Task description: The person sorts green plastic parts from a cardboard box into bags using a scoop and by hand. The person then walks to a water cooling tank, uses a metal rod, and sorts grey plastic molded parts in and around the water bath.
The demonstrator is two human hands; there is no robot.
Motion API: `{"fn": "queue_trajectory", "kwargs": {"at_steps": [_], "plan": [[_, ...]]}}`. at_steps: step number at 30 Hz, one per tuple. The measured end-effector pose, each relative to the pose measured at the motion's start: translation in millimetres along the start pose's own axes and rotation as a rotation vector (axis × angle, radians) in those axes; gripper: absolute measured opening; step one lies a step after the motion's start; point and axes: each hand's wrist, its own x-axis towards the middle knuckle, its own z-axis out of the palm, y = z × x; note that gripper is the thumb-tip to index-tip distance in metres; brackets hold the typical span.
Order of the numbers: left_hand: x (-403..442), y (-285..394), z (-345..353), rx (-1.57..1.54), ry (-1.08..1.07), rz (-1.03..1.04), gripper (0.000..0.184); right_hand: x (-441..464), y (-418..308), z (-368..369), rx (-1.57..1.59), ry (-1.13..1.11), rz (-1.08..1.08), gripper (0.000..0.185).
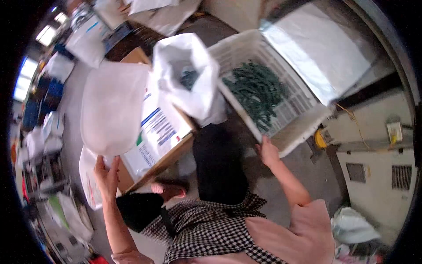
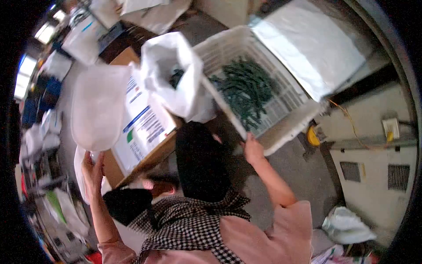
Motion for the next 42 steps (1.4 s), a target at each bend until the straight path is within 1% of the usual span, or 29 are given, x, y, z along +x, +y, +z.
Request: {"fn": "queue_trajectory", "kwargs": {"at_steps": [1,2,3,4,5,6,7,9,12,14,16,17,19,20,22,23,24,25,28,30,32,34,35,36,37,38,40,41,42], "plan": [[9,21,14,-0.013,-0.085,0.098,0.029,10,-5,-11,0.01,-0.013,-0.052,0.042],[37,13,42,-0.037,-0.077,0.624,0.032,15,-2,-20,0.024,0.001,-0.016,0.042],[35,61,56,0.15,-0.137,0.6,0.034,28,-2,-27,0.056,0.065,-0.08,0.039],[42,96,74,0.31,-0.171,0.463,0.037,43,-1,-33,0.084,0.129,-0.143,0.036],[54,122,100,0.547,-0.139,0.648,0.04,60,4,-36,0.094,0.128,-0.128,0.036],[60,155,129,0.599,-0.186,0.656,0.042,80,11,-36,0.141,0.206,-0.138,0.036],[68,183,160,0.712,-0.193,0.769,0.036,103,19,-38,0.185,0.283,-0.152,0.036],[99,213,234,0.822,-0.217,0.919,0.026,152,32,-39,0.175,0.241,-0.067,0.04],[127,257,337,1.114,-0.494,0.759,0.017,227,45,-43,0.097,0.248,0.009,0.043],[144,257,394,1.182,-0.466,0.799,0.019,275,55,-36,0.078,0.309,0.015,0.047],[153,259,433,1.295,-0.592,0.609,0.024,314,59,-36,0.053,0.354,0.024,0.051],[154,259,446,1.301,-0.604,0.607,0.024,332,60,-43,0.067,0.305,0.043,0.056],[156,264,461,1.264,-0.905,0.411,0.024,367,67,-52,0.083,0.249,0.063,0.06],[163,254,474,1.269,-0.911,0.411,0.024,383,72,-55,0.072,0.185,0.109,0.064],[185,216,511,1.043,-1.167,0.25,0.014,413,88,-57,0.058,0.125,0.158,0.067],[190,196,532,1.04,-1.17,0.251,0.014,425,100,-55,0.083,0.084,0.186,0.069],[194,173,554,1.118,-1.291,0.317,0.01,432,109,-51,0.109,0.041,0.214,0.07],[192,170,558,1.196,-1.412,0.385,0.009,436,115,-51,0.111,-0.011,0.284,0.07],[183,183,517,1.147,-1.366,0.531,0.012,438,129,-38,0.169,0.018,0.391,0.082],[178,181,497,1.134,-1.34,0.6,0.018,445,146,-18,0.255,0.0,0.347,0.09],[178,174,491,1.128,-1.305,0.672,0.024,467,166,4,0.536,-0.304,0.245,0.093],[176,163,494,1.09,-1.3,0.641,0.028,423,152,-29,0.645,-0.318,0.197,0.092],[174,161,490,1.081,-1.301,0.64,0.028,410,153,-37,0.731,-0.429,0.283,0.093],[174,158,484,0.864,-1.249,0.452,0.023,403,157,-43,0.817,-0.541,0.374,0.094],[174,158,480,0.651,-1.183,0.27,0.02,402,169,-50,0.943,-0.719,0.339,0.091],[177,159,480,0.649,-1.186,0.271,0.02,400,174,-51,0.942,-0.718,0.342,0.091],[182,165,483,0.796,-1.325,0.317,0.031,399,182,-50,0.739,-0.442,0.445,0.087],[179,167,487,0.798,-1.325,0.324,0.031,425,203,-32,0.281,-0.357,0.327,0.085],[170,170,493,0.922,-1.393,0.566,0.028,424,206,-23,0.283,-0.355,0.333,0.085]]}}
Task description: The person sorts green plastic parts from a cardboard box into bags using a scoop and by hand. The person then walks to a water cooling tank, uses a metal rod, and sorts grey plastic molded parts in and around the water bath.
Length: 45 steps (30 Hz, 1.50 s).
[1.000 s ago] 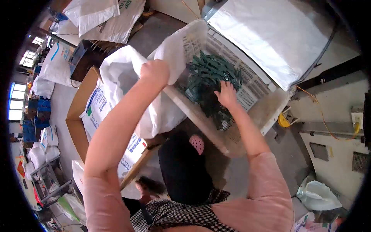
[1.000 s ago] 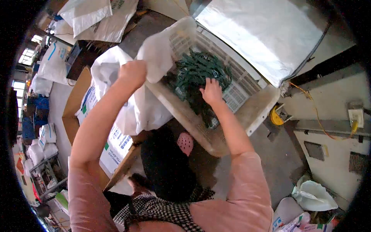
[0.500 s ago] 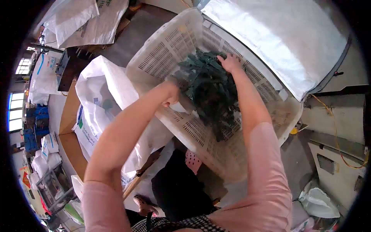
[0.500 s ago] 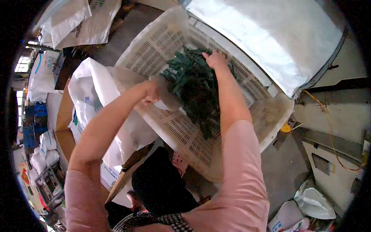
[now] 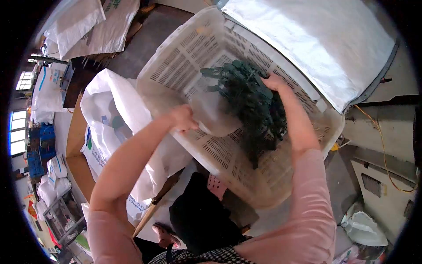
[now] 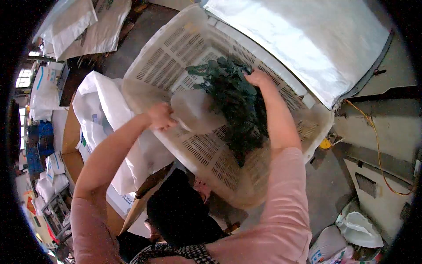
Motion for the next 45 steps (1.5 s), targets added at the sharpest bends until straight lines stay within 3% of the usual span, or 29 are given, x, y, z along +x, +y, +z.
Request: {"fn": "queue_trajectory", "kwargs": {"at_steps": [2,4,5,7,8,10,12,14,15,16,18,20,22,23,25,27,29,30,32,33,36,42,45], "plan": [[10,18,9,0.232,-0.031,0.121,0.025,-3,0,11,0.039,0.257,0.009,0.083],[23,24,34,-0.11,0.048,-0.095,0.02,-30,-9,0,0.08,0.281,0.033,0.079],[26,19,42,-0.114,0.044,-0.095,0.02,-41,-8,-8,0.281,0.029,0.007,0.08],[23,8,45,-0.056,0.126,0.12,0.013,-57,-5,-20,0.676,-0.471,-0.044,0.082],[23,4,45,-0.034,0.159,0.195,0.014,-61,-3,-22,0.672,-0.461,-0.045,0.082],[4,9,29,-0.164,0.024,-0.044,0.013,-65,-1,-16,0.59,-0.502,0.001,0.078],[-4,18,8,-0.014,-0.009,-0.039,0.013,-51,21,-11,0.702,-0.502,-0.007,0.081],[2,26,-2,0.142,-0.037,-0.034,0.014,-35,36,-3,0.831,-0.239,0.172,0.087],[8,33,-2,0.198,-0.082,-0.06,0.019,-70,8,-16,0.403,-0.157,0.262,0.092],[12,37,-2,0.256,-0.125,-0.088,0.028,-59,16,-8,0.405,-0.156,0.26,0.092],[18,40,1,0.141,-0.125,-0.116,0.029,-11,47,28,0.054,0.015,-0.04,0.077],[14,35,6,0.014,-0.128,-0.147,0.031,17,54,48,0.15,0.023,-0.037,0.075],[3,31,14,0.039,-0.03,-0.038,0.035,16,47,53,0.058,-0.194,-0.161,0.089],[-2,31,18,0.038,-0.028,-0.044,0.035,15,43,54,0.057,-0.196,-0.167,0.089],[-16,37,22,0.03,0.068,-0.15,0.021,1,27,50,0.138,-0.355,-0.236,0.086],[-20,41,26,-0.009,0.074,-0.149,0.024,-31,7,36,0.163,-0.432,-0.273,0.085],[-25,42,33,-0.049,0.081,-0.14,0.029,-110,-39,14,0.264,-0.35,-0.047,0.077],[-28,39,37,-0.119,0.133,-0.119,0.025,-110,-39,19,0.258,-0.344,-0.053,0.077],[-31,36,42,-0.183,0.19,-0.099,0.023,-87,-33,49,0.098,-0.351,-0.358,0.101],[-32,35,44,-0.24,0.16,-0.11,0.023,-69,-20,68,0.134,-0.312,-0.328,0.108],[-39,35,49,-0.352,0.161,-0.079,0.025,-87,-9,74,0.272,-0.237,-0.238,0.111],[-72,42,60,-0.501,0.329,0.111,0.017,-175,-24,27,0.041,0.038,-0.221,0.11],[-98,44,63,-0.494,0.474,0.23,0.017,-225,-41,-3,0.088,0.129,-0.306,0.107]]}}
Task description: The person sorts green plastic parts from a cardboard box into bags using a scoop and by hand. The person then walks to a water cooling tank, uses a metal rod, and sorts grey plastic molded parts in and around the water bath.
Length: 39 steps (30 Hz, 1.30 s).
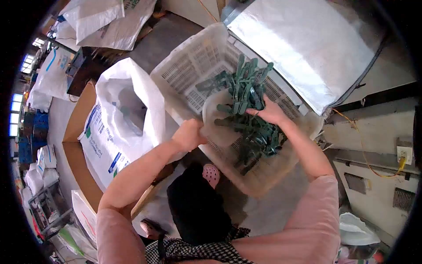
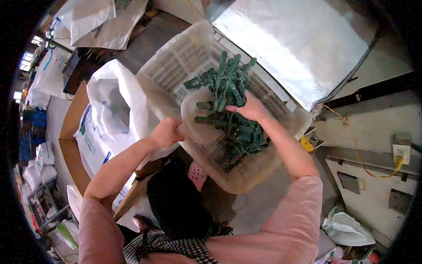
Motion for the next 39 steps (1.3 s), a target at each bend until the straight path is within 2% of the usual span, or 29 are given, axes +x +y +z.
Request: {"fn": "queue_trajectory", "kwargs": {"at_steps": [1,2,5,7,8,10,11,13,15,19,20,21,22,23,25,27,28,29,30,31,33,34,35,36,37,38,39], "plan": [[-10,4,-5,0.027,0.072,0.095,0.017,-14,-18,-13,-0.008,0.005,-0.009,0.107],[-20,10,-9,0.025,0.083,0.097,0.017,-28,-37,-27,-0.052,0.038,-0.028,0.105],[-62,39,-33,-0.034,0.131,-0.04,0.018,-47,-72,-47,-0.189,0.198,-0.132,0.1],[-98,44,-51,-0.062,0.199,-0.011,0.025,-69,-111,-63,-0.207,0.257,-0.255,0.1],[-118,47,-63,-0.128,0.188,-0.037,0.028,-80,-136,-69,-0.234,0.26,-0.267,0.094],[-161,43,-82,-0.002,0.331,0.046,0.03,-111,-196,-78,-0.3,0.261,-0.283,0.089],[-189,41,-91,-0.081,0.407,0.087,0.029,-116,-220,-77,-0.337,0.291,-0.334,0.091],[-252,42,-115,-0.097,0.405,-0.073,0.032,-150,-285,-70,-0.337,0.276,-0.531,0.094],[-323,47,-136,-0.136,0.45,-0.14,0.028,-161,-348,-48,-0.473,0.293,-0.607,0.102],[-449,12,-162,-0.112,0.642,-0.324,0.027,-159,-465,41,-0.426,0.299,-0.808,0.101],[-474,-5,-157,-0.091,0.813,-0.382,0.028,-164,-491,69,-0.396,0.198,-0.93,0.099],[-497,-17,-153,-0.064,0.979,-0.437,0.029,-171,-511,95,-0.336,0.162,-0.962,0.098],[-517,-25,-158,-0.057,0.844,-0.537,0.03,-158,-528,132,-0.279,0.164,-0.92,0.099],[-528,-34,-158,-0.062,0.862,-0.549,0.03,-142,-539,168,-0.224,0.169,-0.876,0.099],[-538,-60,-149,0.105,0.721,-0.799,0.028,-142,-546,211,-0.272,0.089,-0.831,0.103],[-539,-121,-129,0.448,0.722,-0.734,0.025,-138,-533,227,-0.2,0.024,-0.813,0.095],[-539,-132,-117,0.639,0.73,-0.786,0.022,-137,-524,227,-0.199,0.051,-0.899,0.091],[-538,-138,-113,0.729,0.632,-0.824,0.015,-133,-509,220,-0.196,0.087,-0.974,0.086],[-542,-144,-112,0.82,0.652,-0.79,0.015,-150,-490,194,-0.103,0.026,-0.907,0.08],[-540,-144,-112,0.912,0.666,-0.735,0.016,-150,-469,173,-0.131,0.074,-0.884,0.077],[-524,-106,-121,0.995,0.666,-0.888,0.024,-127,-404,127,-0.013,0.161,-0.965,0.074],[-514,-89,-128,1.063,0.667,-0.923,0.028,-122,-372,100,0.025,0.173,-0.844,0.071],[-503,-73,-136,1.132,0.675,-0.964,0.033,-102,-331,71,0.006,0.173,-0.817,0.07],[-489,-55,-146,1.116,0.749,-0.85,0.036,-99,-297,46,0.075,0.256,-0.679,0.069],[-472,-40,-153,1.096,0.818,-0.742,0.039,-87,-256,24,0.205,0.219,-0.447,0.066],[-457,-42,-163,0.959,0.896,-0.51,0.045,-86,-220,6,0.206,0.257,-0.32,0.06],[-429,-30,-168,0.972,0.883,-0.48,0.045,-77,-180,-2,0.154,0.301,-0.248,0.057]]}}
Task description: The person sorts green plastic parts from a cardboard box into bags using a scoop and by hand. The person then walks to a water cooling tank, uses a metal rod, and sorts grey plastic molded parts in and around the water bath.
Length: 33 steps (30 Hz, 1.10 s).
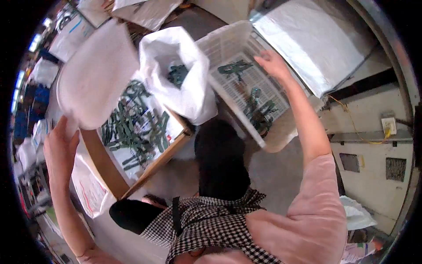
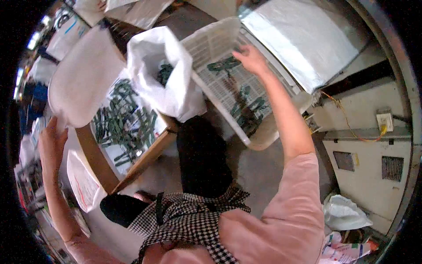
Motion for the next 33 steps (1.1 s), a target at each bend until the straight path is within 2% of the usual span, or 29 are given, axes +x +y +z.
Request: {"fn": "queue_trajectory", "kwargs": {"at_steps": [2,3,4,6,8,9,10,11,13,14,16,17,20,22,23,26,27,29,33], "plan": [[40,69,-8,-0.217,-0.112,-0.004,0.044,1,73,-11,-0.188,0.019,0.084,0.054],[57,106,-2,-0.186,-0.046,0.149,0.041,0,103,-9,-0.309,-0.002,0.111,0.054],[74,147,10,-0.154,0.019,0.296,0.038,1,132,-2,-0.287,-0.082,0.163,0.056],[107,233,22,0.024,-0.105,0.416,0.028,5,179,18,-0.331,-0.229,0.258,0.058],[151,303,83,0.08,-0.125,0.528,0.023,17,229,49,-0.468,-0.385,0.338,0.063],[169,337,109,0.031,-0.062,0.542,0.017,25,258,68,-0.537,-0.47,0.373,0.067],[185,367,127,0.115,-0.08,0.64,0.013,31,301,93,-0.526,-0.475,0.381,0.067],[203,392,156,0.1,-0.139,0.628,0.011,35,351,115,-0.523,-0.45,0.416,0.065],[229,430,214,0.102,-0.124,0.666,0.012,17,286,74,-0.579,-0.461,0.405,0.054],[237,445,234,0.106,-0.101,0.7,0.013,21,310,77,-0.575,-0.472,0.42,0.054],[240,470,259,0.093,-0.191,0.717,0.014,23,364,83,-0.597,-0.689,0.578,0.051],[238,481,271,0.084,-0.269,0.726,0.015,18,383,87,-0.679,-0.682,0.57,0.056],[222,505,294,0.04,-0.294,0.794,0.013,3,415,107,-0.65,-0.661,0.599,0.061],[210,505,277,0.01,-0.31,0.827,0.013,-1,423,118,-0.645,-0.705,0.597,0.066],[207,501,264,-0.014,-0.315,0.849,0.013,-4,417,119,-0.547,-0.614,0.626,0.067],[214,473,235,-0.001,-0.356,0.947,0.014,-5,368,104,-0.109,-0.421,0.918,0.068],[218,462,229,0.0,-0.352,0.949,0.014,-5,377,107,-0.187,-0.436,0.851,0.068],[226,446,221,-0.047,-0.474,0.983,0.026,1,388,104,-0.307,-0.45,0.74,0.068],[223,440,213,-0.031,-0.415,0.84,0.02,10,384,97,-0.431,-0.526,0.717,0.066]]}}
